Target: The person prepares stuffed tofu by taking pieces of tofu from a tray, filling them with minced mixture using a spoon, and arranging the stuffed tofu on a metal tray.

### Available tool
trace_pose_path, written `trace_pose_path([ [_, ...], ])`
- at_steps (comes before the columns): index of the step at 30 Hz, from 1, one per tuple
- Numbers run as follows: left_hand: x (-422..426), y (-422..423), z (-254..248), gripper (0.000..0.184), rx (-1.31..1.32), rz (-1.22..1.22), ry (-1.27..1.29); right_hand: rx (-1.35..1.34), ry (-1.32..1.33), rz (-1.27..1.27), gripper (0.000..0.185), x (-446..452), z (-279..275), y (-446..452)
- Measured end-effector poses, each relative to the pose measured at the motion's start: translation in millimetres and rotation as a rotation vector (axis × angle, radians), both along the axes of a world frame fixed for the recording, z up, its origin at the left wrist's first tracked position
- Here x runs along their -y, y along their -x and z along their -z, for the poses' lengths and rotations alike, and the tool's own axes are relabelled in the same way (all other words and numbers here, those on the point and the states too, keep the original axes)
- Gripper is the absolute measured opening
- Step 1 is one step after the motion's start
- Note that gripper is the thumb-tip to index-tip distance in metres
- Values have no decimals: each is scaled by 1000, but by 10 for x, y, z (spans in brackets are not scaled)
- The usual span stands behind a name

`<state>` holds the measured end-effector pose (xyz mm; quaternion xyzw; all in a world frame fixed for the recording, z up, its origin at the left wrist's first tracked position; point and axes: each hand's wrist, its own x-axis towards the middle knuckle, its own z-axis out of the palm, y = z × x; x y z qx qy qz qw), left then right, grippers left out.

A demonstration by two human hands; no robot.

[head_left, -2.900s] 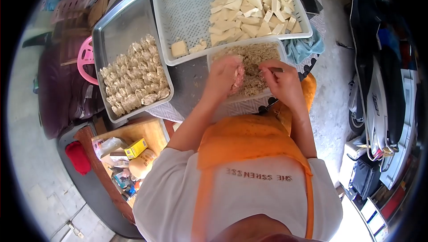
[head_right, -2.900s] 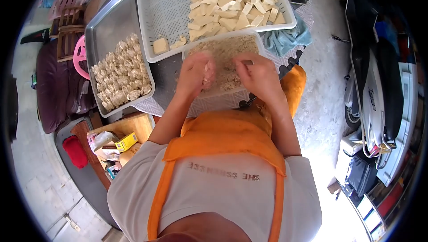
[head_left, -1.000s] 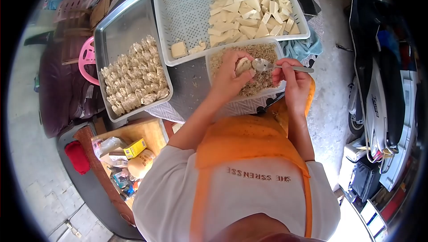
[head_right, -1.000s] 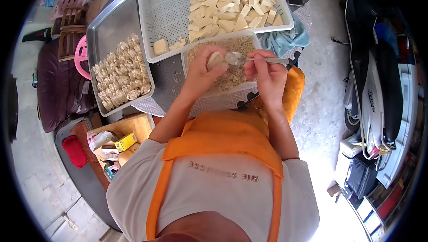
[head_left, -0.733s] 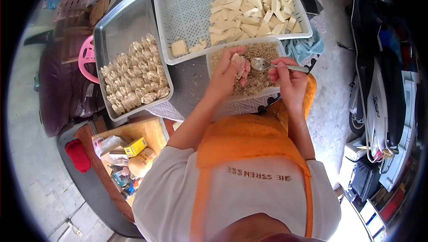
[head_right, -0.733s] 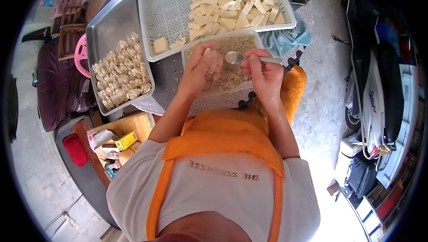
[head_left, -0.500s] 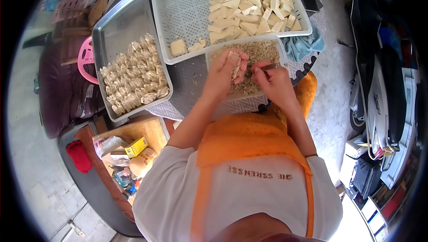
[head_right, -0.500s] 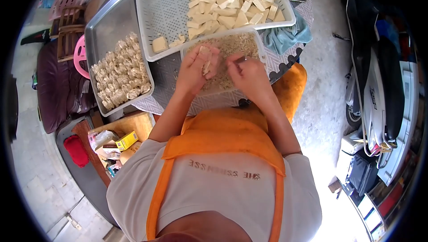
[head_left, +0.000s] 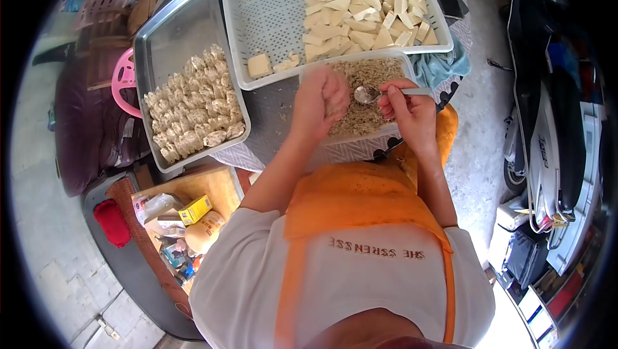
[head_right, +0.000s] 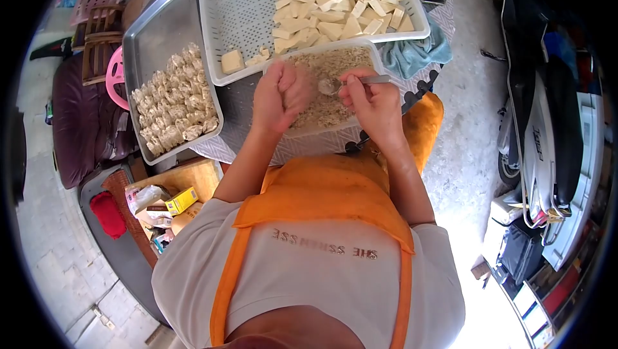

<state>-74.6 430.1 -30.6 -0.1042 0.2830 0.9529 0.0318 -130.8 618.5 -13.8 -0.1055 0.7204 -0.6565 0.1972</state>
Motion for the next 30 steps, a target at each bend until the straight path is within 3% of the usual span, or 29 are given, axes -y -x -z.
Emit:
trace_pose_path([
  [5,-151,-45,-100,44,174,-73,316,11,11,12,15,18,50,-32],
  [8,-133,-78,-137,44,97,-15,391,31,65,39,16,15,9,-35],
  [11,-142,-79,-75,44,45,-25,314,38,121,68,16,-12,-29,-14],
  [17,-124,11,-94,25,91,-59,70,37,157,112,17,-45,-24,-12],
  [20,-268,46,-200,23,112,-134,429,28,169,131,17,-56,-20,-14],
  [23,-142,-22,-61,16,5,3,267,20,173,149,16,-70,-23,-14],
  [30,-155,-5,-64,22,74,-19,236,-5,199,168,16,-75,6,-26],
])
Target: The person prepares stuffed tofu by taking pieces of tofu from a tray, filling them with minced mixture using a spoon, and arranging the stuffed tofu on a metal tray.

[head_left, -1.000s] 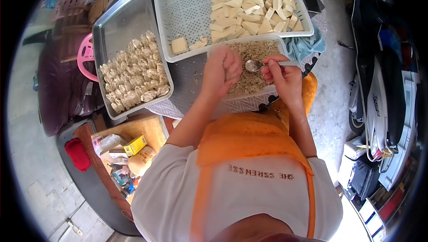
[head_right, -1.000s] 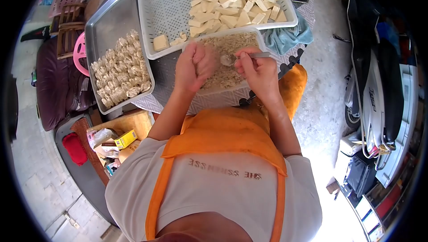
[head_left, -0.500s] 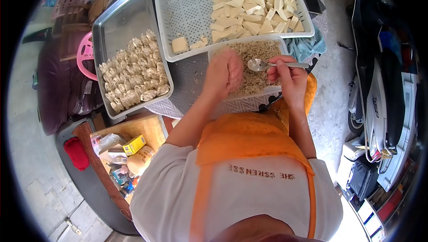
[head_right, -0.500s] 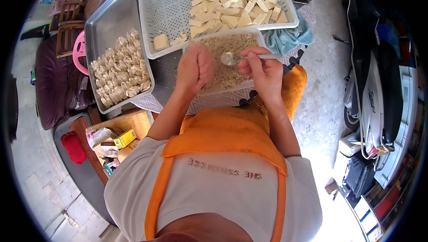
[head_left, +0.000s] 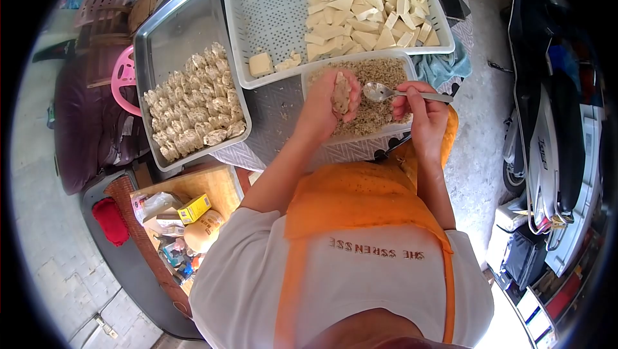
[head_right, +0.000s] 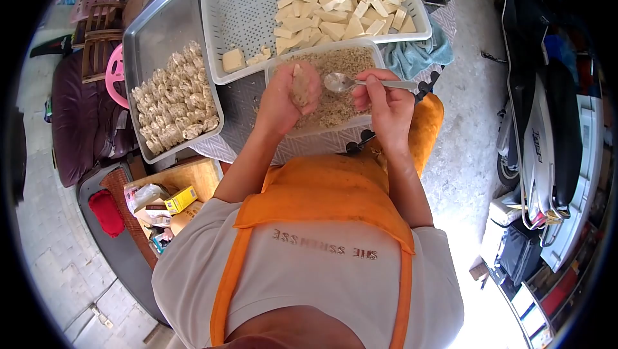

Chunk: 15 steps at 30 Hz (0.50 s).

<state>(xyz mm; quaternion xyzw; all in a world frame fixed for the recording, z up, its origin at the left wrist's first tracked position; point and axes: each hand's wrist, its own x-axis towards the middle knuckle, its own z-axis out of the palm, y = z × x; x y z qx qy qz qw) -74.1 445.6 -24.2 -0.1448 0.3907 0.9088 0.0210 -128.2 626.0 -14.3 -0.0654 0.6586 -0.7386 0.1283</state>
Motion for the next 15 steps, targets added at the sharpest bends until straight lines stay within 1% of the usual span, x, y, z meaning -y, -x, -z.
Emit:
trace_pose_path([
  [2,59,-11,-8,25,13,40,-101,-1,6,4,16,1,-2,-8],
  [5,-4,-27,-55,28,48,48,193,3,9,12,16,-3,-11,-21],
  [8,-50,-15,-168,33,38,10,236,0,15,24,16,-7,-14,-32],
  [11,6,-37,25,38,-23,72,322,-19,30,36,16,-16,-23,-43],
  [15,14,-71,-2,39,14,66,150,-58,39,56,16,-32,-48,-54],
])
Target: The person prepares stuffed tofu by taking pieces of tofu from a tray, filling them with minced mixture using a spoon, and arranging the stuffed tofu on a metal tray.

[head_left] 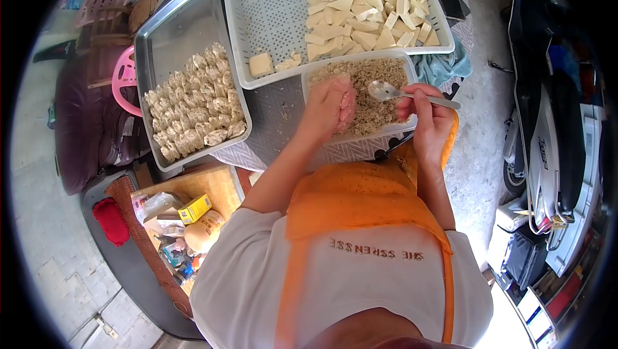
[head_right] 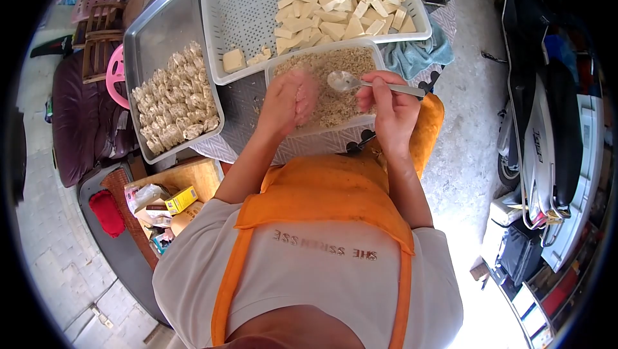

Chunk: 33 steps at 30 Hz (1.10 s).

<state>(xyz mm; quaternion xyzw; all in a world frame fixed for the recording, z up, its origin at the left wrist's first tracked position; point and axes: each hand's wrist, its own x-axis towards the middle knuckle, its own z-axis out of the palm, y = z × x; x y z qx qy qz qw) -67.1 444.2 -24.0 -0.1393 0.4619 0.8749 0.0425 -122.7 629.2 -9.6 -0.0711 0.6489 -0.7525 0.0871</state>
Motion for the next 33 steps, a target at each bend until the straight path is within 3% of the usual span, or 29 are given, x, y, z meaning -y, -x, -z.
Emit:
trace_pose_path([
  [5,-62,44,-165,38,54,-100,32,-16,11,18,15,7,-9,-25],
  [9,22,-11,24,36,9,9,56,-12,18,8,14,63,-40,-91],
  [11,55,-10,75,38,-2,46,99,-20,30,-1,14,82,-42,-107],
  [14,-53,51,-105,44,14,-96,94,-36,43,-9,14,101,-46,-113],
  [19,-64,67,74,52,-22,-17,193,-32,12,-36,11,195,-106,-170],
  [23,-83,20,-40,52,108,-1,255,-535,-387,-117,5,310,-124,-138],
  [26,-62,11,-28,54,133,42,205,-575,-435,-95,5,306,-138,-148],
  [29,-58,15,98,55,104,16,100,-431,-277,-124,4,234,-125,-126],
  [33,-60,25,58,57,126,49,83,-767,-286,-380,8,129,-196,-29],
])
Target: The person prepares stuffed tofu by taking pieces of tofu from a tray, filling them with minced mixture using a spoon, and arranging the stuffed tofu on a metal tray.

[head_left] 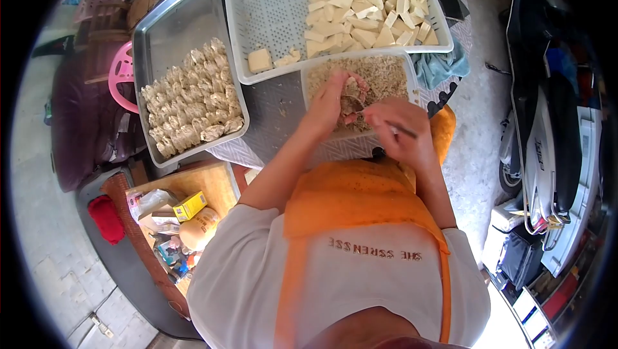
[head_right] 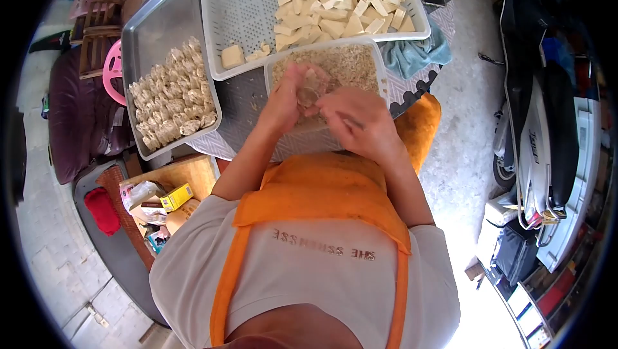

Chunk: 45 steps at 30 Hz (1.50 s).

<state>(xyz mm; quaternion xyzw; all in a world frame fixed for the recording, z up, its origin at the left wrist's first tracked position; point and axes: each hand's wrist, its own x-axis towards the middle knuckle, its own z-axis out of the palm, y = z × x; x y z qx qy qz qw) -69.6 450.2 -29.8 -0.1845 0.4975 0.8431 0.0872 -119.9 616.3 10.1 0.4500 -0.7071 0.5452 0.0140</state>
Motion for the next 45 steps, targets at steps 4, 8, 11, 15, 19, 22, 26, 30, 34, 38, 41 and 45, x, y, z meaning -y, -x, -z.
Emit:
trace_pose_path([
  [4,18,9,-56,57,-7,41,30,-149,-67,41,18,67,-18,-58],
  [8,36,0,-57,57,-22,79,25,-104,-20,92,20,61,88,-91],
  [11,10,7,-49,56,-11,41,24,-127,22,157,21,76,139,-103],
  [15,26,21,-33,55,11,50,-17,-110,0,200,17,79,205,-90],
  [19,32,9,31,54,23,20,-36,112,27,285,9,103,301,-128],
  [22,-19,17,-100,45,53,-73,-82,586,258,316,13,78,264,-89],
  [26,-16,17,-72,23,-57,-29,-50,742,453,423,20,-97,273,82],
  [30,24,4,-101,13,-75,7,-136,662,346,466,18,-133,279,99],
  [34,-8,14,-118,21,-116,-44,38,629,246,460,15,-72,387,56],
  [38,42,14,-52,29,-93,-78,-250,569,177,461,14,-70,405,50],
  [41,103,-14,-9,30,-71,43,-161,527,149,463,14,-70,397,50],
  [45,-3,19,-227,35,-47,-49,-19,483,134,480,13,-60,431,39],
])
